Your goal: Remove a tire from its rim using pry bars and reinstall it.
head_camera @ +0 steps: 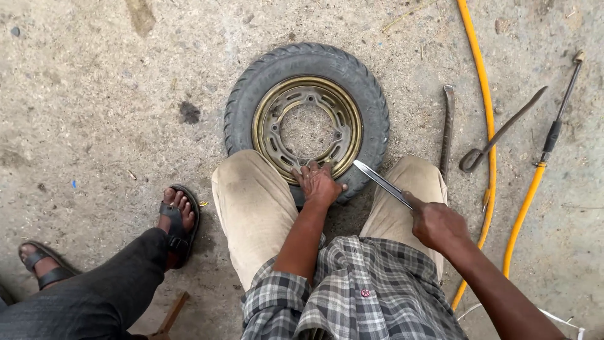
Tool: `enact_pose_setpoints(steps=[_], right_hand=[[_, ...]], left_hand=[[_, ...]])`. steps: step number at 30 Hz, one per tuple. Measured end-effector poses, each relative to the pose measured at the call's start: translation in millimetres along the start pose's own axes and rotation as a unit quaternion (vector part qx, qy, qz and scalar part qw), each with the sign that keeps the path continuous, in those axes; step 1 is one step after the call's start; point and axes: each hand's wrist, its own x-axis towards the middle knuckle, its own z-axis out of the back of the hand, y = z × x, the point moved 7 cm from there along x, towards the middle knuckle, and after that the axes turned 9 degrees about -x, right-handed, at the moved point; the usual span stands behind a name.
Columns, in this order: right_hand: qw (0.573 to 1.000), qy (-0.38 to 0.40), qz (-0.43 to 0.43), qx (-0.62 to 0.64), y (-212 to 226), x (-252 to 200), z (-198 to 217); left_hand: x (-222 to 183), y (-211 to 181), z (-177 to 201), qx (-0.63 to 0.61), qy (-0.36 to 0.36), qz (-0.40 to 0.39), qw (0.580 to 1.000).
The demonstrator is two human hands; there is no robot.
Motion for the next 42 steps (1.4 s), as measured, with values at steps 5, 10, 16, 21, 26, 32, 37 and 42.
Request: enact_pose_setpoints(steps=[5, 10, 16, 21, 26, 32, 37, 42], right_hand=[[0.998, -0.016, 0.015, -0.051, 34.7, 1.4, 15.5], [0.997, 0.017, 0.052, -0.051, 18.1, -21.6, 17.6], [0.975, -0.207, 0.049, 0.061, -4.4, -47.3, -16.8], [0.924, -0.329, 0.083, 0.177, -30.6, -20.8, -20.2], [0.919, -0.31, 0.086, 0.229, -47.4, -0.3, -47.7], [0.981, -0.187, 0.02, 0.04, -6.9, -9.6, 65.9], [0.981, -0.024, 0.059, -0.183, 8.9, 24.6, 92.2], [1.0, -0.008, 0.004, -0.025, 12.2, -31.0, 90.9]], left_hand=[[4.3, 2.0, -16.0, -0.02, 0.007, -0.001, 1.0], [8.0, -5.8, -14.1, -0.075, 0.015, 0.01, 0.997], [19.0, -7.8, -23.2, -0.094, -0.007, -0.029, 0.995], [30.5, -16.8, -25.5, -0.082, 0.055, -0.011, 0.995], [39.4, -25.6, -23.3, -0.07, 0.001, -0.033, 0.997], [34.7, -22.9, -35.1, -0.047, 0.025, -0.052, 0.997], [29.7, -11.4, -32.9, -0.053, 0.013, -0.011, 0.998], [-46.4, -112.6, -20.9, -0.036, 0.011, -0.321, 0.946]])
